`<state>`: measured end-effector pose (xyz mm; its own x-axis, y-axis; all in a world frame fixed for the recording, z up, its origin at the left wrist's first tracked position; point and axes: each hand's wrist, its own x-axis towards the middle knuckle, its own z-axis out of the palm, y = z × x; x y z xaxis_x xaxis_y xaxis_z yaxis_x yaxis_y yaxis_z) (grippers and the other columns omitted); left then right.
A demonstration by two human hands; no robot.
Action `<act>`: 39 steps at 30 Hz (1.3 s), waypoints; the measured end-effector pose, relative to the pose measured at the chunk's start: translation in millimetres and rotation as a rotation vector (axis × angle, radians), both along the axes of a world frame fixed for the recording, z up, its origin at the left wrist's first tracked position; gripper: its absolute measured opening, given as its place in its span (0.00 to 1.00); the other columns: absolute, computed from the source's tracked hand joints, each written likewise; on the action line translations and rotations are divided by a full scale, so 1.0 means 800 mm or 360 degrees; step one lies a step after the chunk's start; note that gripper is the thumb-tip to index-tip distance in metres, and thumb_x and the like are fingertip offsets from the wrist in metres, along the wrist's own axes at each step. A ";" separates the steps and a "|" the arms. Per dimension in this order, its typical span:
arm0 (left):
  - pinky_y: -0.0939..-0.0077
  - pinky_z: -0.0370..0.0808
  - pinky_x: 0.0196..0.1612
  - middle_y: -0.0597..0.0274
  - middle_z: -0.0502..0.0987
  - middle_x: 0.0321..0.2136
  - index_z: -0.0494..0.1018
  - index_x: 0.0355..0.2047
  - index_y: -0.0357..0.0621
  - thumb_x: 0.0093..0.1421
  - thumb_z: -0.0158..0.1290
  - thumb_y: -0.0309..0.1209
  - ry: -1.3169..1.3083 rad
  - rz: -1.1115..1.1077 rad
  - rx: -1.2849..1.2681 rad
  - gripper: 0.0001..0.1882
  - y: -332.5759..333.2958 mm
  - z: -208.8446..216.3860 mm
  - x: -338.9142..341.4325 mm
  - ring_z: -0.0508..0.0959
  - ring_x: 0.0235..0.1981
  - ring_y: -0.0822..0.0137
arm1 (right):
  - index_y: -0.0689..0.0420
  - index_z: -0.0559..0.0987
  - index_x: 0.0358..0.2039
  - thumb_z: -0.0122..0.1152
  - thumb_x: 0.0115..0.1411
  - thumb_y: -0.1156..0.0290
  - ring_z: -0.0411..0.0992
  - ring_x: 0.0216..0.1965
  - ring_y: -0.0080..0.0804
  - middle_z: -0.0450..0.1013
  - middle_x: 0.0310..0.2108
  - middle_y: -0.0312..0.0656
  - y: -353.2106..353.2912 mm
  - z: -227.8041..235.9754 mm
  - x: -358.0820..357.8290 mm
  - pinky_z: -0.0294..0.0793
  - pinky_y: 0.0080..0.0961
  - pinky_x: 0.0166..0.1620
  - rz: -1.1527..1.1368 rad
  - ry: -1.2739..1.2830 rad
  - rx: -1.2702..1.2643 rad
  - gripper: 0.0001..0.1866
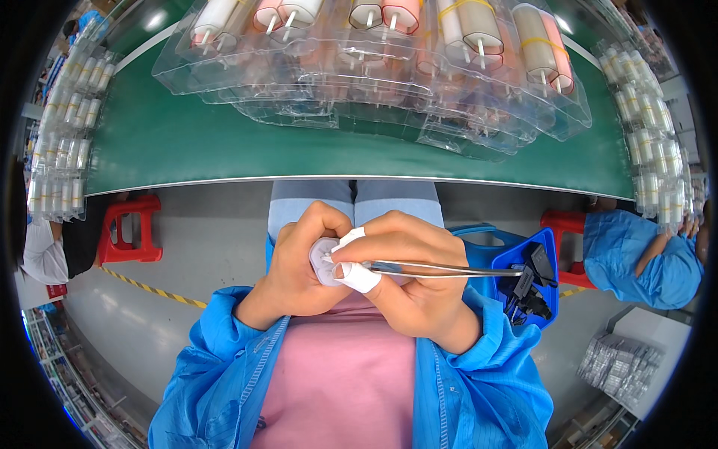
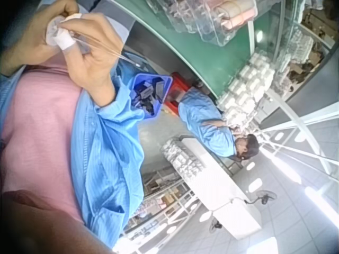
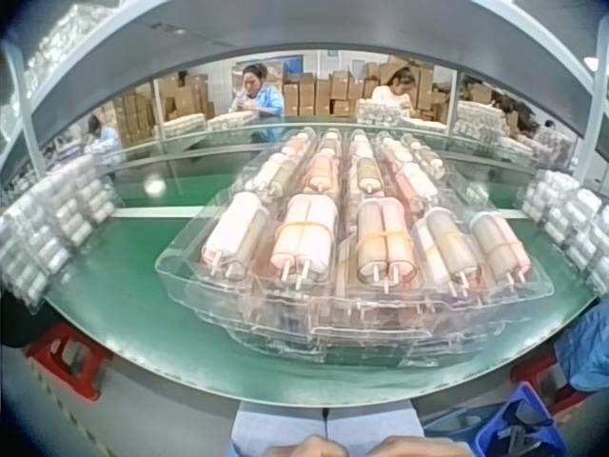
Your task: Use tweezers and a cotton swab to assemble small cylindrical components on a production line.
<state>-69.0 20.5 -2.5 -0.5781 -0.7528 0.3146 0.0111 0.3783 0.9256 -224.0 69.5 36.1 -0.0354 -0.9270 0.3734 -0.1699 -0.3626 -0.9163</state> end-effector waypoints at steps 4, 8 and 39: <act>0.71 0.70 0.22 0.58 0.73 0.23 0.65 0.34 0.42 0.44 0.59 0.21 -0.0008 -0.0005 0.0046 0.18 0.001 0.001 0.000 0.77 0.21 0.58 | 0.62 0.82 0.30 0.66 0.49 0.80 0.76 0.28 0.28 0.77 0.29 0.45 0.001 0.000 -0.001 0.74 0.19 0.30 -0.0001 -0.0046 0.0025 0.06; 0.73 0.70 0.22 0.58 0.73 0.22 0.64 0.34 0.42 0.44 0.59 0.20 0.0032 -0.0039 0.0105 0.18 0.001 0.003 0.000 0.78 0.21 0.59 | 0.62 0.82 0.30 0.66 0.49 0.80 0.76 0.28 0.28 0.77 0.29 0.46 0.001 0.000 0.000 0.74 0.19 0.30 -0.0013 -0.0135 0.0048 0.06; 0.77 0.68 0.21 0.61 0.72 0.20 0.63 0.34 0.41 0.47 0.61 0.21 0.0122 0.0077 0.0157 0.19 0.005 0.002 -0.003 0.76 0.19 0.68 | 0.59 0.82 0.31 0.73 0.41 0.76 0.76 0.25 0.35 0.76 0.28 0.44 0.004 -0.003 0.008 0.75 0.24 0.26 -0.0191 0.0403 -0.0421 0.13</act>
